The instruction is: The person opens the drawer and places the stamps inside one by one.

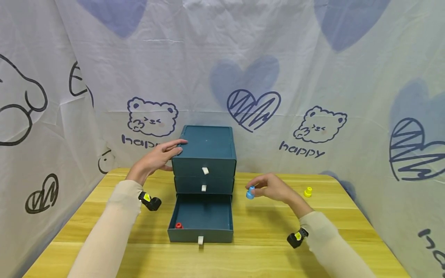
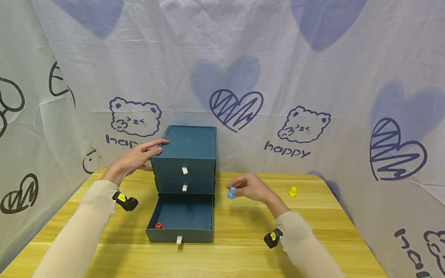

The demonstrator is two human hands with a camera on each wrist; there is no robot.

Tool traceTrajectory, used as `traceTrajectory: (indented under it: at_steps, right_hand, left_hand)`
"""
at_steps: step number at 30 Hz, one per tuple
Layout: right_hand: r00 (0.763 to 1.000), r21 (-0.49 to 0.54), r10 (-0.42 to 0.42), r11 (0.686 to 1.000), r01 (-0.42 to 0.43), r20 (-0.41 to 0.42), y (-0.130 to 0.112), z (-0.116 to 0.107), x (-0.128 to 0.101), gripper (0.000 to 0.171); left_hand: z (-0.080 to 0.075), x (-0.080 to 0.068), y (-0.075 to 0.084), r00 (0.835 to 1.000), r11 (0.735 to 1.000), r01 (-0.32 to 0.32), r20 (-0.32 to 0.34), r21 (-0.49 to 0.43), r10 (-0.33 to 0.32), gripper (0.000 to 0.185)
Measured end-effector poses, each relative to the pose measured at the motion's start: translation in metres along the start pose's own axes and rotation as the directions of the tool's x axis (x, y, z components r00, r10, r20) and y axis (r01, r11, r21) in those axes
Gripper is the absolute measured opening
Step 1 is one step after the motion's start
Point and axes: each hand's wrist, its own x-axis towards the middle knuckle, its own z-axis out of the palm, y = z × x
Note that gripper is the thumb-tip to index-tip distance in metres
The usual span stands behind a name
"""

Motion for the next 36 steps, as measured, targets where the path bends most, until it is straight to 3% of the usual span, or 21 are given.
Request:
traceTrajectory:
  at_steps: [18, 36]
  right_hand:
    - [0.989, -0.02, -0.12, 0.992, 0.122, 0.091, -0.025, 0.026, 0.013, 0.021]
    - [0.974, -0.054, -0.157, 0.984, 0.168, 0.163, -0.041, 0.05, 0.031, 0.017]
  left_hand:
    - [0.0, 0.0, 0.0, 1.0, 1.0, 0.001, -0.007, 0.0, -0.001, 0.052]
    - [0.0, 0.001, -0.001, 1.0, 1.0, -0.002, -0.004, -0.004, 0.002, 0.052]
